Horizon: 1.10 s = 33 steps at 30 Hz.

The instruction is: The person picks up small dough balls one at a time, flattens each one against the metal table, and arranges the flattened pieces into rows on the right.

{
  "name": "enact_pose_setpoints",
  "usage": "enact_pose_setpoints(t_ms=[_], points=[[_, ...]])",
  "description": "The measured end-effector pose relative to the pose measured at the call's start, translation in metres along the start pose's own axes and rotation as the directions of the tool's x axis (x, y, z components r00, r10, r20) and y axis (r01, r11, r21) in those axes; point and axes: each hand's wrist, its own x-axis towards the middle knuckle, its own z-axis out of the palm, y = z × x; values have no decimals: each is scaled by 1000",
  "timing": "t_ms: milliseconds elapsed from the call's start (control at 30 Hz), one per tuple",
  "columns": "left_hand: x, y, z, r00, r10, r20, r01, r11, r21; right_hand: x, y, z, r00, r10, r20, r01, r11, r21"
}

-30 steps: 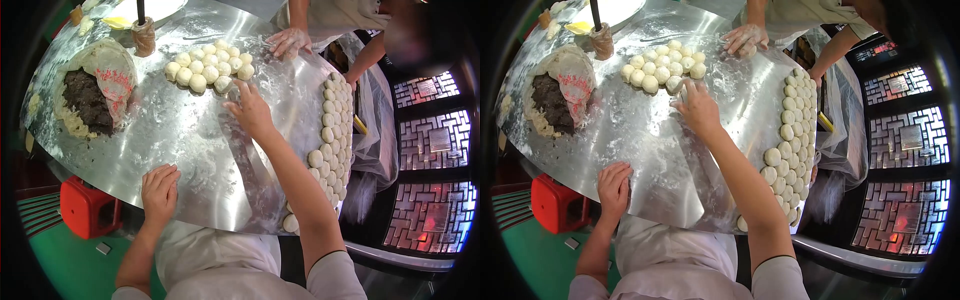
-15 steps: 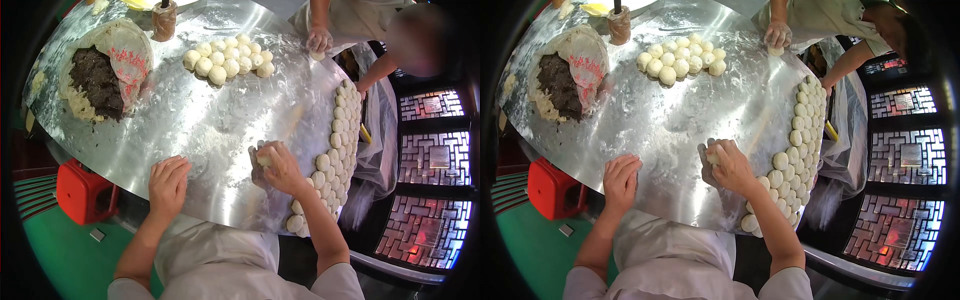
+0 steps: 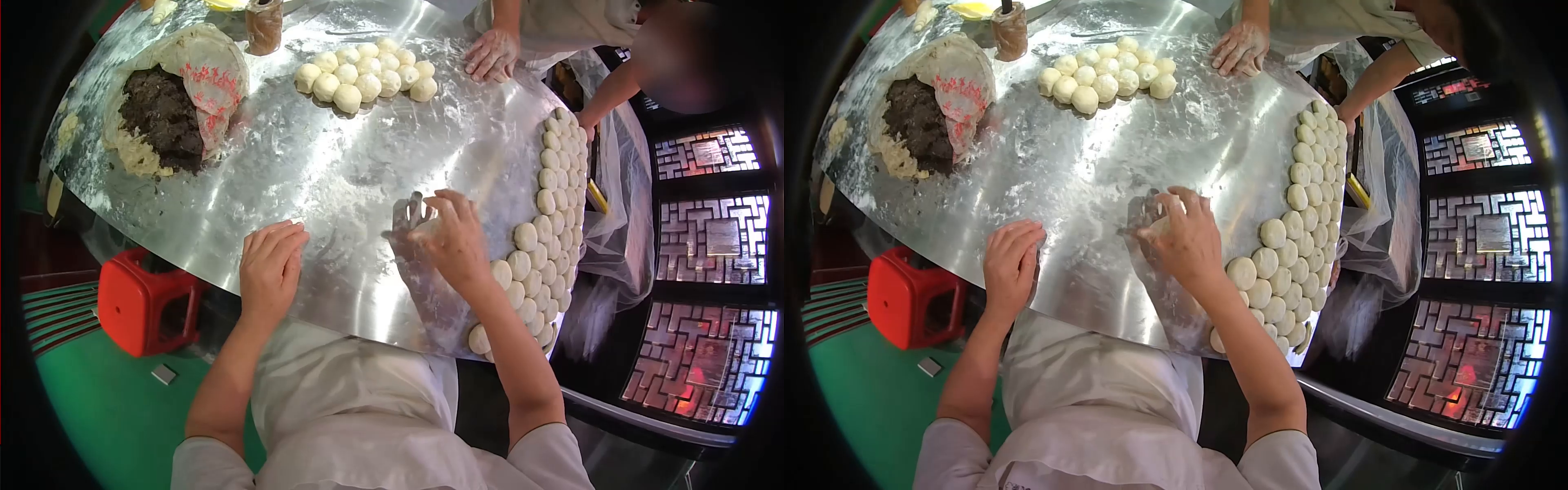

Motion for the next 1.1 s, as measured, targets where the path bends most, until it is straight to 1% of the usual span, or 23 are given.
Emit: enact_pose_setpoints(t_ms=[67,100,133,200,233,267,333,367,400,467,500,533,567,600,633,700,733,800,833,867,933,1067,1100], points=[[0,1,0,1000,-6,5,6,1000,1,16,13,-11,999,-9,-48,6,999,-49],[1,1,-1,1000,-10,6,10,1000,5,24,18,-13,989,114,89,-112,993,-23],[1,1,0,1000,-11,9,11,1000,8,26,26,3,989,115,91,-114,993,-19],[1,2,-1,1000,5,-10,-5,1000,-2,29,30,45,999,7,38,6,947,-321],[1,2,-1,1000,4,-7,-4,1000,0,32,26,48,988,85,129,-52,969,-242],[2,1,0,1000,11,-12,-11,1000,8,35,28,49,989,84,125,-52,969,-240],[1,1,-1,1000,27,-5,-27,1000,10,33,29,50,991,2,135,24,981,-193],[1,0,0,1000,28,-3,-28,1000,8,30,39,48,994,51,92,-43,995,-87],[0,-1,-1,1000,20,-7,-20,1000,10,26,46,37,995,38,97,-30,996,-86],[0,-1,-1,1000,10,-27,-10,1000,9,2,55,18,998,36,56,-20,964,-266],[0,1,0,999,25,-30,-26,1000,-1,-11,46,13,998,-23,54,34,979,-199],[0,2,1,999,33,-20,-33,999,-13,-25,33,6,999,-8,51,18,978,-207],[0,2,1,1000,25,-14,-25,1000,1,-37,18,1,988,101,115,-113,988,106],[0,1,0,1000,12,-13,-12,1000,22,-45,6,-4,963,173,208,-245,882,402],[0,1,0,1000,10,-14,-10,1000,24,-51,-4,-8,963,171,210,-245,881,404],[0,1,0,1000,16,-25,-16,1000,2,-59,-17,-11,976,-117,181,60,955,289],[0,1,0,1000,20,-17,-20,1000,0,-61,-18,-10,978,-108,180,52,955,291],[-1,1,1,1000,4,-13,-5,1000,-13,-56,-16,-9,977,-149,154,116,972,204],[-1,1,1,1000,6,-10,-6,1000,-14,-51,-20,-15,958,-19,285,-48,973,228],[-1,1,1,1000,5,-8,-5,1000,-13,-44,-25,-7,959,-19,284,-48,973,227],[-1,0,1,1000,6,-9,-6,1000,-10,-29,-42,20,998,-33,44,38,994,-107],[-2,-1,2,1000,14,-8,-14,1000,7,-28,-23,52,999,-25,25,29,989,-147],[-2,-1,1,1000,22,-5,-22,1000,5,-34,-15,42,994,32,102,-26,998,-58]])
